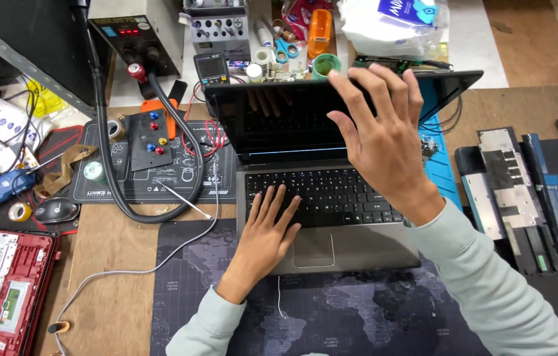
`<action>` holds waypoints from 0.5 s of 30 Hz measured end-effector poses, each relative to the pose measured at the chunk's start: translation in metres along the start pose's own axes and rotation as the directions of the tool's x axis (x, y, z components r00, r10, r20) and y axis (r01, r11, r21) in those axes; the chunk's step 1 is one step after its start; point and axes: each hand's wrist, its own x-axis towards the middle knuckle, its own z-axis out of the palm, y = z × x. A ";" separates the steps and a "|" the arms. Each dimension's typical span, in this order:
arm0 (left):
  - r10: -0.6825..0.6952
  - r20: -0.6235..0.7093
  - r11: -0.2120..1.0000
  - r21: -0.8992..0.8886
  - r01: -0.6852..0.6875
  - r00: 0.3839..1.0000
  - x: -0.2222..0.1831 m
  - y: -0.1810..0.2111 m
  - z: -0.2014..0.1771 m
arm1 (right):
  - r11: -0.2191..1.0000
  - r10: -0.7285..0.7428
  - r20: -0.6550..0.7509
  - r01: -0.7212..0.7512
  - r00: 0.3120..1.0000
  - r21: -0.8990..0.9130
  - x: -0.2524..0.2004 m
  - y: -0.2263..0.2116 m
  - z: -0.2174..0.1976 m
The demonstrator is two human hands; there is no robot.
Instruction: Disassembling a laptop to replace the keyboard and then accessing internal components for repair
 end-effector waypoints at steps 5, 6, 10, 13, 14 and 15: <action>0.011 -0.158 0.980 -0.195 -0.042 0.987 0.008 0.021 -0.036 | 0.991 -0.021 -0.059 0.028 0.998 0.129 -0.027 -0.010 -0.018; 0.048 -0.237 0.972 -0.213 -0.100 0.970 0.010 0.030 -0.051 | 0.982 -0.029 -0.092 0.046 0.995 0.185 -0.033 -0.016 -0.024; 0.169 -0.385 0.962 -0.134 -0.236 0.907 -0.001 0.054 -0.071 | 0.967 -0.077 -0.087 0.096 0.993 0.238 -0.089 -0.030 -0.025; 0.267 -0.540 0.963 0.125 -0.237 0.798 -0.008 0.068 -0.079 | 0.965 -0.087 -0.066 0.101 0.994 0.244 -0.129 -0.042 -0.028; 0.297 -0.510 0.953 0.205 -0.222 0.807 -0.009 0.070 -0.081 | 0.965 -0.122 -0.039 0.128 0.992 0.229 -0.141 -0.046 -0.029; 0.325 -0.479 0.936 0.283 -0.207 0.816 -0.011 0.072 -0.083 | 0.964 -0.157 -0.011 0.156 0.988 0.214 -0.154 -0.049 -0.030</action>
